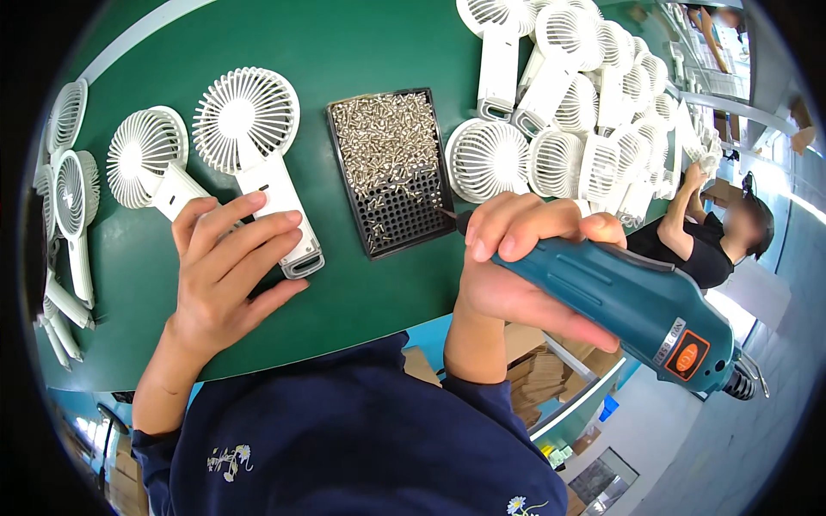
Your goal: Assembling portable hand fans using an electric screwdriver on a production line.
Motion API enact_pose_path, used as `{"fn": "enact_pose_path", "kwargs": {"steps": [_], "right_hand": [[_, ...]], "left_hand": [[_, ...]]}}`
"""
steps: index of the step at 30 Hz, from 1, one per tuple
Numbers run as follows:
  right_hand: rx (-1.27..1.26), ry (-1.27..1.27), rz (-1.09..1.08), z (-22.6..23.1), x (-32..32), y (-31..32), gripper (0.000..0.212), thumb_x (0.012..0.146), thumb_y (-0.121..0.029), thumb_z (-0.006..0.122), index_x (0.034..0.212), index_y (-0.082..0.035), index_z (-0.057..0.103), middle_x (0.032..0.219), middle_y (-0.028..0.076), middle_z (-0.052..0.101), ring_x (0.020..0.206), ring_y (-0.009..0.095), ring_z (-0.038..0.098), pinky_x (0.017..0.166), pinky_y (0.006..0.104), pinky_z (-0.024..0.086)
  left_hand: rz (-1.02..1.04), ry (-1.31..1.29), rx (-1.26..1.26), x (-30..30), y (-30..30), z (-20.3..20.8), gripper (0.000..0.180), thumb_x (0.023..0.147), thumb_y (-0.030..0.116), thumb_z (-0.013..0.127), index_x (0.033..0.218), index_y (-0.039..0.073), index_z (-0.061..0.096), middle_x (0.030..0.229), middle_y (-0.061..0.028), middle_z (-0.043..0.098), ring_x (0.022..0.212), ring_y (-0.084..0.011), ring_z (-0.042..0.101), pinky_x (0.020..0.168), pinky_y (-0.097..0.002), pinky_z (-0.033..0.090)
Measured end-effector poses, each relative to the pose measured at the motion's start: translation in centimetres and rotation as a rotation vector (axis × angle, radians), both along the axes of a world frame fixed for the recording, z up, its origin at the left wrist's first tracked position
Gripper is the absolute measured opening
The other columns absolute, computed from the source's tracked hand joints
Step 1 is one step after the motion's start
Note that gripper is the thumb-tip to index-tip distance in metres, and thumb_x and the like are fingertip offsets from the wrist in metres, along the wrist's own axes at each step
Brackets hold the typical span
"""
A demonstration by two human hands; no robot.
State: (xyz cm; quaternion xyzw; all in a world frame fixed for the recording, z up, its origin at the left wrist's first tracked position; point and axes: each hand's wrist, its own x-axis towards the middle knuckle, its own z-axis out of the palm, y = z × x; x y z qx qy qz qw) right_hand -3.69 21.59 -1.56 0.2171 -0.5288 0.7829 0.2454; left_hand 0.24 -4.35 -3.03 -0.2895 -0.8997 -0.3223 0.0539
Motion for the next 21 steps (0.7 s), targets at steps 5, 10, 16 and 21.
{"fn": "enact_pose_path", "kwargs": {"steps": [5,10,16,21], "right_hand": [[-0.025,-0.003,-0.058,0.4,0.6,-0.3,0.09,0.08,-0.085,0.029,0.128,-0.01,0.04,0.066,0.007,0.049,0.043,0.02,0.046,0.038,0.0318,0.038],[-0.076,-0.021,-0.139,2.9,1.4,-2.6,0.073,0.085,-0.075,0.04,0.118,-0.011,0.049,0.062,0.0,0.043,0.039,0.01,0.039,0.036,0.0243,0.033],[0.018,0.06,0.164,2.6,4.1,-7.0,0.04,0.099,-0.045,0.038,0.126,-0.016,0.04,0.068,0.009,0.056,0.042,0.023,0.052,0.038,0.0329,0.042],[0.12,0.062,0.278,1.9,4.4,-8.1,0.024,0.098,-0.025,0.045,0.119,-0.016,0.04,0.07,0.009,0.058,0.044,0.023,0.053,0.036,0.0317,0.042]], "left_hand": [[0.02,-0.052,0.026,-0.2,-0.1,0.2,0.057,0.056,0.021,0.081,0.109,0.007,0.065,0.126,-0.0059,0.06,0.12,-0.0281,0.052,0.099,-0.046,0.031],[0.01,-0.048,-0.015,-0.1,-0.2,-0.1,0.058,0.055,0.02,0.082,0.11,0.009,0.066,0.127,-0.0056,0.06,0.125,-0.0283,0.05,0.102,-0.0471,0.028],[0.032,-0.047,0.035,-0.1,0.1,-0.2,0.053,0.058,0.02,0.081,0.108,0.01,0.066,0.125,-0.0044,0.061,0.124,-0.0254,0.051,0.102,-0.0467,0.028],[0.042,-0.043,0.093,0.0,0.1,-0.5,0.05,0.06,0.019,0.08,0.107,0.01,0.065,0.124,-0.003,0.06,0.123,-0.0238,0.051,0.102,-0.0462,0.029]]}}
